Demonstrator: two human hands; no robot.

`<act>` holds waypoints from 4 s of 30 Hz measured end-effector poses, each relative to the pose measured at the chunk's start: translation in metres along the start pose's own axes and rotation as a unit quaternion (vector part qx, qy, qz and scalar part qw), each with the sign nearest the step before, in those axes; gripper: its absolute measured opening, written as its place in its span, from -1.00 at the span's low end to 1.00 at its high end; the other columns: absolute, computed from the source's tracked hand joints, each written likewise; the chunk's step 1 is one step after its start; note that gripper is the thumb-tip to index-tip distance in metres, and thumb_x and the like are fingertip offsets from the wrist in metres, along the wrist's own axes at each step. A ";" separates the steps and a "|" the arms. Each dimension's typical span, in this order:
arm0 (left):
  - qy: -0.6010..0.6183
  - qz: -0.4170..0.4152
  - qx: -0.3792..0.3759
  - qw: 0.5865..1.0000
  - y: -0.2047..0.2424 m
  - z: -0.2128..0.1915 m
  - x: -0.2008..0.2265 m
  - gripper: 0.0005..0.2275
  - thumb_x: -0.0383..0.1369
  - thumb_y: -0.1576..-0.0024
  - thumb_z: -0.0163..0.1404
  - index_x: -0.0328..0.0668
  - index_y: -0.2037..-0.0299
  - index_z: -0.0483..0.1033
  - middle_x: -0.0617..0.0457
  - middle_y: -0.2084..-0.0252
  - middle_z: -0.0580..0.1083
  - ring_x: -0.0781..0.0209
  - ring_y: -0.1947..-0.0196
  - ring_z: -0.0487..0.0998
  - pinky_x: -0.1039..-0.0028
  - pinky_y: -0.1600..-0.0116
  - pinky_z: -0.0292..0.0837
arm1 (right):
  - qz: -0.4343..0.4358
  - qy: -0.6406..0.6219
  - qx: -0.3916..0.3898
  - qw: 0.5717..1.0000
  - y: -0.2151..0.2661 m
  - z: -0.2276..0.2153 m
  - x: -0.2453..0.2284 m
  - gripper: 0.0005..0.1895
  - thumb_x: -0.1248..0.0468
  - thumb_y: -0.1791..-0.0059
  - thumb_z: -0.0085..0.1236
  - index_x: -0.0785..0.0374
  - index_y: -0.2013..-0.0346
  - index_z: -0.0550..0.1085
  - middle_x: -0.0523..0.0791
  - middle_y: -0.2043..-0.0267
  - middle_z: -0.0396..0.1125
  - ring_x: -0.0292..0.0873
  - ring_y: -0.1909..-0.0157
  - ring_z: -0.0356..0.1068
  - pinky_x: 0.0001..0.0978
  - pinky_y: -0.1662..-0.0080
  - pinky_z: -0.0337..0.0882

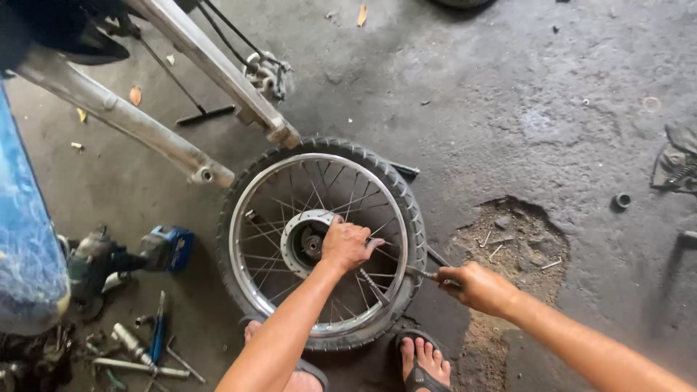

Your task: The person kneels on the workshop floor beside a spoked motorcycle wheel and works the tire bead off the rim. They press and lever the tire edge by hand and with a metal pry tool, working around the wheel while the motorcycle rests above on its stand.

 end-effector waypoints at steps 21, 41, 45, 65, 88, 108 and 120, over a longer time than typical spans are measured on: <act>-0.014 -0.003 -0.071 0.997 -0.007 0.010 -0.009 -0.49 0.17 -0.23 -0.18 -0.08 0.38 0.61 0.01 0.32 0.61 0.05 0.18 0.60 0.18 -0.15 0.21 | 0.303 -0.229 0.177 0.908 0.075 0.093 -0.013 -0.60 0.09 -0.02 0.03 0.21 -0.08 0.48 0.19 0.38 0.51 0.17 0.31 0.57 -0.06 0.20 0.55; 0.001 0.004 -0.005 1.000 -0.007 0.004 -0.005 -0.51 0.13 -0.19 -0.09 -0.11 0.50 0.60 -0.03 0.42 0.60 0.01 0.28 0.61 0.14 -0.08 0.26 | 0.165 0.035 0.006 0.986 0.039 0.055 0.025 -0.54 -0.06 -0.01 0.03 -0.01 -0.13 0.54 0.10 0.53 0.44 0.21 0.45 0.47 0.06 0.27 0.49; 0.000 0.006 -0.012 1.000 -0.009 0.008 -0.001 -0.51 0.12 -0.19 -0.08 -0.12 0.50 0.59 -0.03 0.42 0.60 0.01 0.29 0.61 0.16 -0.04 0.27 | 0.048 0.011 0.043 0.998 0.020 0.065 0.060 -0.55 -0.04 0.02 0.10 0.02 -0.10 0.58 0.14 0.61 0.39 0.21 0.55 0.42 0.04 0.39 0.44; 0.015 -0.002 0.036 0.999 -0.006 0.002 -0.005 -0.55 0.08 -0.16 -0.03 -0.12 0.50 0.60 -0.05 0.43 0.60 -0.01 0.32 0.61 0.13 -0.02 0.29 | 0.109 -0.008 0.105 0.988 0.034 0.082 0.046 -0.56 -0.02 0.01 0.09 -0.03 -0.12 0.57 0.13 0.63 0.39 0.17 0.63 0.43 0.01 0.44 0.45; -0.004 0.003 0.014 1.000 -0.004 0.001 -0.004 -0.52 0.12 -0.17 -0.07 -0.10 0.50 0.60 -0.03 0.43 0.60 0.02 0.31 0.61 0.17 -0.04 0.28 | 0.225 -0.017 0.081 0.971 0.049 0.086 -0.006 -0.63 -0.06 -0.03 0.03 -0.04 -0.02 0.56 0.13 0.48 0.45 0.28 0.38 0.49 0.08 0.28 0.51; 0.008 -0.009 0.028 1.000 -0.008 0.007 -0.010 -0.56 0.09 -0.17 -0.03 -0.10 0.46 0.62 -0.03 0.41 0.60 0.01 0.29 0.61 0.13 -0.06 0.28 | 0.222 -0.296 -0.034 0.928 0.039 0.074 0.035 -0.51 0.09 -0.02 0.16 0.14 -0.22 0.51 -0.21 0.62 0.24 -0.35 0.58 0.12 -0.39 0.49 0.21; 0.009 -0.021 0.047 0.999 -0.010 0.000 -0.016 -0.57 0.08 -0.17 -0.02 -0.09 0.48 0.61 -0.02 0.44 0.59 0.02 0.30 0.61 0.13 -0.07 0.29 | 0.131 -0.236 0.172 0.947 0.028 0.055 0.015 -0.61 0.11 -0.08 0.23 0.19 -0.15 0.53 -0.27 0.48 0.38 -0.42 0.51 0.25 -0.43 0.44 0.28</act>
Point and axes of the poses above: each hand's wrist, its own y-axis away from the middle knuckle, its own z-axis out of the palm, x = y × z, the point moved 8 cm from there along -y, towards the middle knuckle
